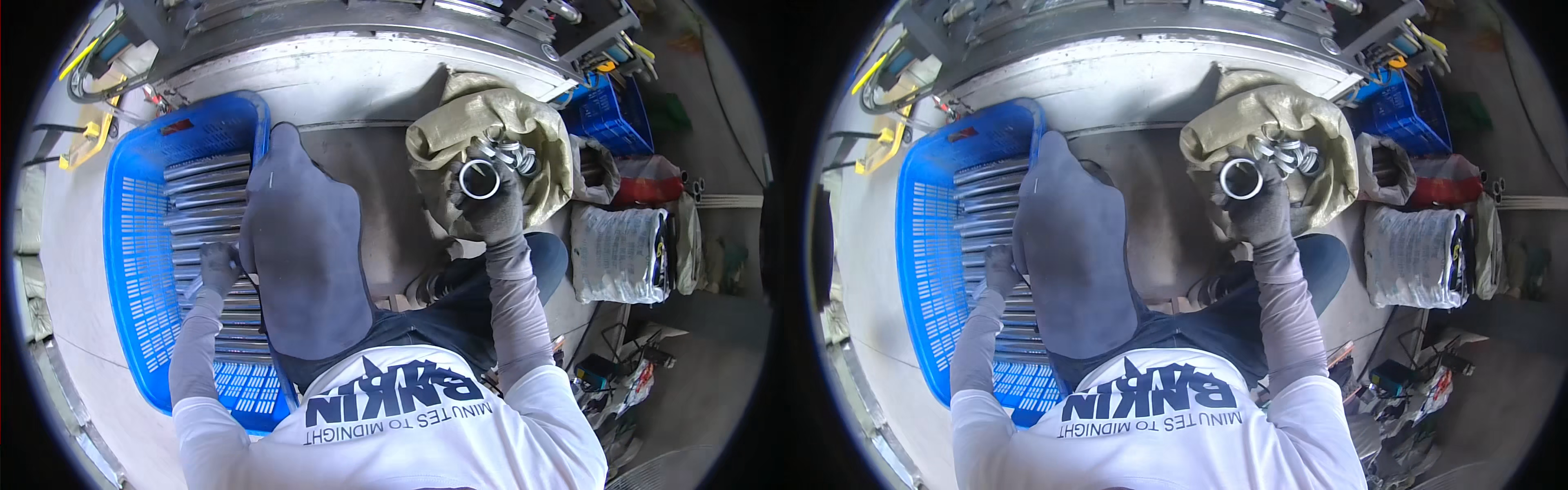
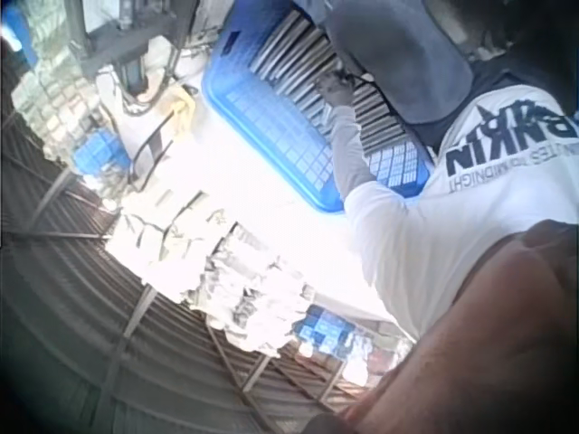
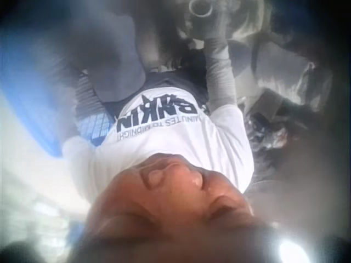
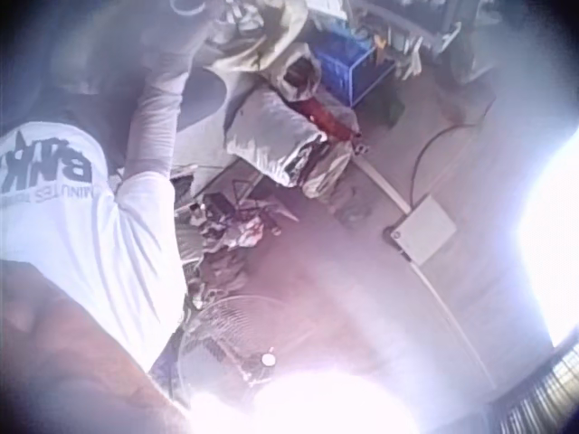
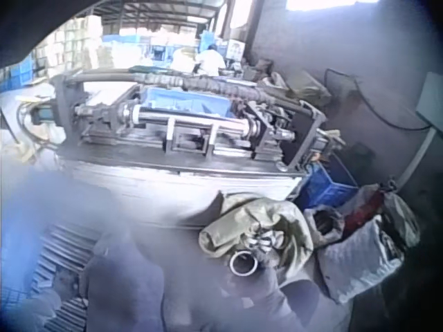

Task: The recorder is assembling metal pipes with circular connectors and placing them onto a conveyor machine in an industrial setting.

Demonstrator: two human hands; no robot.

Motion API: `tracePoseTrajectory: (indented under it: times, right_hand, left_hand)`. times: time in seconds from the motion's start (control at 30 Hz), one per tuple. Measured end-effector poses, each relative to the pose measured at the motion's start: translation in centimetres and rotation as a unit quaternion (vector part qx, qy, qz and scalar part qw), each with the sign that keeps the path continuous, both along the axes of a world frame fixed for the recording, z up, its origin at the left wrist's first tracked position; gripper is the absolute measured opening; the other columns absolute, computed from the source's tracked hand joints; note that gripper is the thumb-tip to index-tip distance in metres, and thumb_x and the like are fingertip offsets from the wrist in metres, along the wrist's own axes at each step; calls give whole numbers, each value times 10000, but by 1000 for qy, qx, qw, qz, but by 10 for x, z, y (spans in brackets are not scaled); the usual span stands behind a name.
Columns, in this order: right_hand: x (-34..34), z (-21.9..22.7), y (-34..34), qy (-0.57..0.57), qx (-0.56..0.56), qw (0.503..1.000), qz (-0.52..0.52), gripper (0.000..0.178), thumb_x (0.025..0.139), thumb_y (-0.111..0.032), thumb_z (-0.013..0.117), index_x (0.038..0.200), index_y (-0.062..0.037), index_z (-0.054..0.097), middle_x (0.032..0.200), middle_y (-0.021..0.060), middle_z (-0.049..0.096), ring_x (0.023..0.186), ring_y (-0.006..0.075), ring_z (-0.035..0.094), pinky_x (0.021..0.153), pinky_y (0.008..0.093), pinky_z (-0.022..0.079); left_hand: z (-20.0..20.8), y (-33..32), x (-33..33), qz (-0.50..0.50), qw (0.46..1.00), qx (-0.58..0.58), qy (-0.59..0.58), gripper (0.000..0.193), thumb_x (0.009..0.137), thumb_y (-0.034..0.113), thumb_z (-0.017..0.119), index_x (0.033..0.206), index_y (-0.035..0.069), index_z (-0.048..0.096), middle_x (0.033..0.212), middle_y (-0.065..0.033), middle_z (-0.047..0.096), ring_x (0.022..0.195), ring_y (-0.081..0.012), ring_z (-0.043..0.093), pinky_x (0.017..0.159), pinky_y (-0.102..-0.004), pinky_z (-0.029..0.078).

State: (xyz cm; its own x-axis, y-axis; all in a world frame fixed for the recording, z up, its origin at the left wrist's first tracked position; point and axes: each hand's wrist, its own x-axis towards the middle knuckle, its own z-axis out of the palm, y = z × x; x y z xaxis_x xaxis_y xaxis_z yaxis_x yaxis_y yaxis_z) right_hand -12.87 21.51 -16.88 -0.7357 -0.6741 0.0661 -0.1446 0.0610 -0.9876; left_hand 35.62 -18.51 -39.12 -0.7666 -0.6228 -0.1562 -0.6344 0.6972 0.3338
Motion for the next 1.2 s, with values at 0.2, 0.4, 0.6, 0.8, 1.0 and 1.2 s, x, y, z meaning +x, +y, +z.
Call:
tracePoseTrajectory:
  times: [0.2,0.4,0.6,0.8,1.0,1.2]
  right_hand:
    - [10,5,-3,-356,-191,914,31,386,988,-41,659,1359,23,576,1112,144,751,879,182,738,763,291,612]
    - [24,2,-11,-126,-97,987,12,313,1112,-162,433,1298,15,613,1032,132,739,842,196,714,727,315,599]
    - [43,1,-6,86,-62,994,-9,403,1089,-299,456,1160,18,694,1096,159,721,982,270,708,937,359,517]
    - [49,14,-7,31,-94,995,-30,450,1116,-302,405,1169,47,683,1092,165,725,996,271,709,904,351,528]
    - [52,12,-8,48,-104,992,-53,399,1109,-227,412,1141,59,689,1061,164,726,974,259,704,896,352,532]
    - [57,12,-14,50,-85,991,-89,352,1094,-161,423,1127,65,691,1056,166,724,966,257,702,892,349,535]
  left_hand:
    - [193,3,-111,109,958,2,266,476,850,131,814,1283,10,656,1087,-134,698,1045,-290,673,966,-396,523]
    - [341,150,-229,-240,925,-104,277,627,710,191,834,1288,33,651,1186,-144,687,1020,-361,670,885,-435,531]
    - [309,213,-289,-305,939,-109,115,710,758,315,815,1363,21,587,1107,-156,677,1024,-349,664,899,-470,507]
    - [309,219,-295,-301,945,-96,84,737,764,340,824,1381,22,574,1140,-150,664,1050,-330,666,904,-452,509]
    - [309,220,-298,-313,942,-100,72,746,769,343,824,1386,10,566,1162,-154,664,1061,-333,667,899,-454,511]
    - [306,220,-300,-319,940,-98,76,756,770,340,824,1386,-10,559,1153,-166,665,1054,-344,666,899,-456,511]
